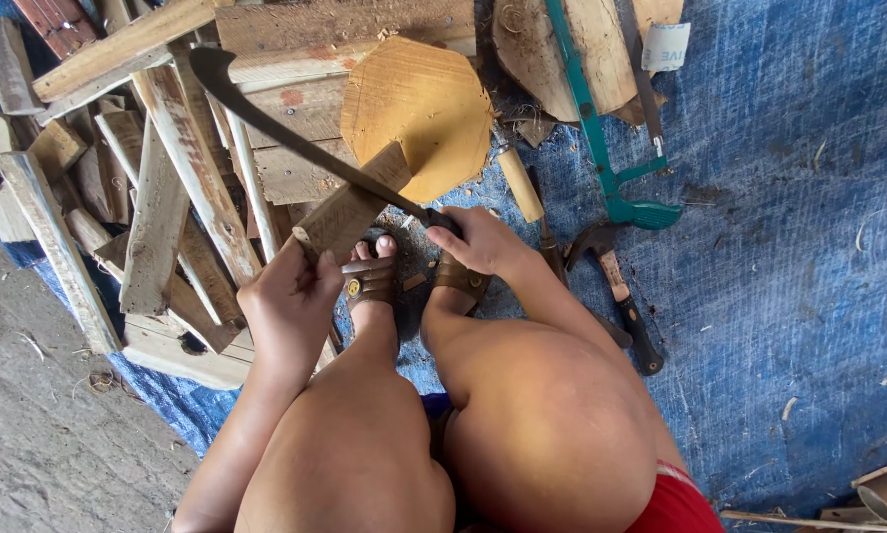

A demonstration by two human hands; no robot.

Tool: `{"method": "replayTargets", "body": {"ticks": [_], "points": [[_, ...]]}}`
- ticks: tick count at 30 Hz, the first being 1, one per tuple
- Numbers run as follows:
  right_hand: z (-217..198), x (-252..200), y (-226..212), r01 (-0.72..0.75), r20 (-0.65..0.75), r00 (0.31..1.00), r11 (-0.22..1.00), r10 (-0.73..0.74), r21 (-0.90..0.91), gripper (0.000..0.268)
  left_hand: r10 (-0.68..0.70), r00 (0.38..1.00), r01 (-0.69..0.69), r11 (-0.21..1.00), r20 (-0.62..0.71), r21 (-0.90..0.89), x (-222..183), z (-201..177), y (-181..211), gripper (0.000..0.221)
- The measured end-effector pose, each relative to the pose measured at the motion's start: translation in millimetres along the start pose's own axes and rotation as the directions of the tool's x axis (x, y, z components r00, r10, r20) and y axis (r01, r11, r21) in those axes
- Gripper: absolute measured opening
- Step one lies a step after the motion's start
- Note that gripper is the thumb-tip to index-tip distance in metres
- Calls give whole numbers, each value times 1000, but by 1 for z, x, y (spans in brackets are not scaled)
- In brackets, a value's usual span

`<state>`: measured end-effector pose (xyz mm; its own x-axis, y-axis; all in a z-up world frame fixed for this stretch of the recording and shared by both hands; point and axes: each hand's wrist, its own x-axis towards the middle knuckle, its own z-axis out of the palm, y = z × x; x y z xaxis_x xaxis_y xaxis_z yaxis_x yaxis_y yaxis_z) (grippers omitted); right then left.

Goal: Carving and cutting small wooden pieces using a curved blade and a hacksaw

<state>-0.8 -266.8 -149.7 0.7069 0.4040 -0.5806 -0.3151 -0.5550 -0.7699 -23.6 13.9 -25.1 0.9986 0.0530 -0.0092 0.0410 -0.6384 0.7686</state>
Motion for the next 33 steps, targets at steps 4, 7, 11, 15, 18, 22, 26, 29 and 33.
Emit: {"method": "replayTargets", "body": {"ticks": [4, 7, 11, 15, 18, 22, 26, 29, 33], "points": [[-7, 6, 0, -20, -19, 1000, 1000, 20, 22, 55, 7, 1000, -6, 1000, 15, -24, 1, -1, 3, 37], [-7, 11, 4, -3, -30, 1000, 999, 4, 37, 53, -6, 1000, 7, 999, 24, -35, 2, -3, 1, 27], [-10, 12, 2, -38, -84, 996, 998, 33, -52, 50, -127, 989, 137, 981, 79, -136, 9, -16, -8, 17], [-5, 7, 11, -98, -142, 987, 988, 81, -119, 47, -229, 969, 246, 929, 95, -275, 6, -56, -40, 10], [-10, 4, -7, -175, -123, 979, 978, 161, -117, 40, -336, 942, 323, 878, 26, -353, 7, -91, -41, 26], [-13, 0, -13, -178, -90, 982, 979, 169, -102, 35, -543, 830, 458, 793, -126, -402, -16, -119, -78, 23], [-9, 1, -6, -260, -113, 961, 962, 251, -81, 35, -481, 832, 467, 876, -277, -120, -69, -121, -196, 12], [-4, 4, -5, -244, -150, 960, 969, 236, -35, 31, -420, 832, 494, 859, -363, 138, -67, -101, -224, 11], [-1, 6, 24, -191, -144, 971, 981, 190, 0, 30, -899, 438, 32, 44, -26, -999, -31, -42, -198, 16]]}}
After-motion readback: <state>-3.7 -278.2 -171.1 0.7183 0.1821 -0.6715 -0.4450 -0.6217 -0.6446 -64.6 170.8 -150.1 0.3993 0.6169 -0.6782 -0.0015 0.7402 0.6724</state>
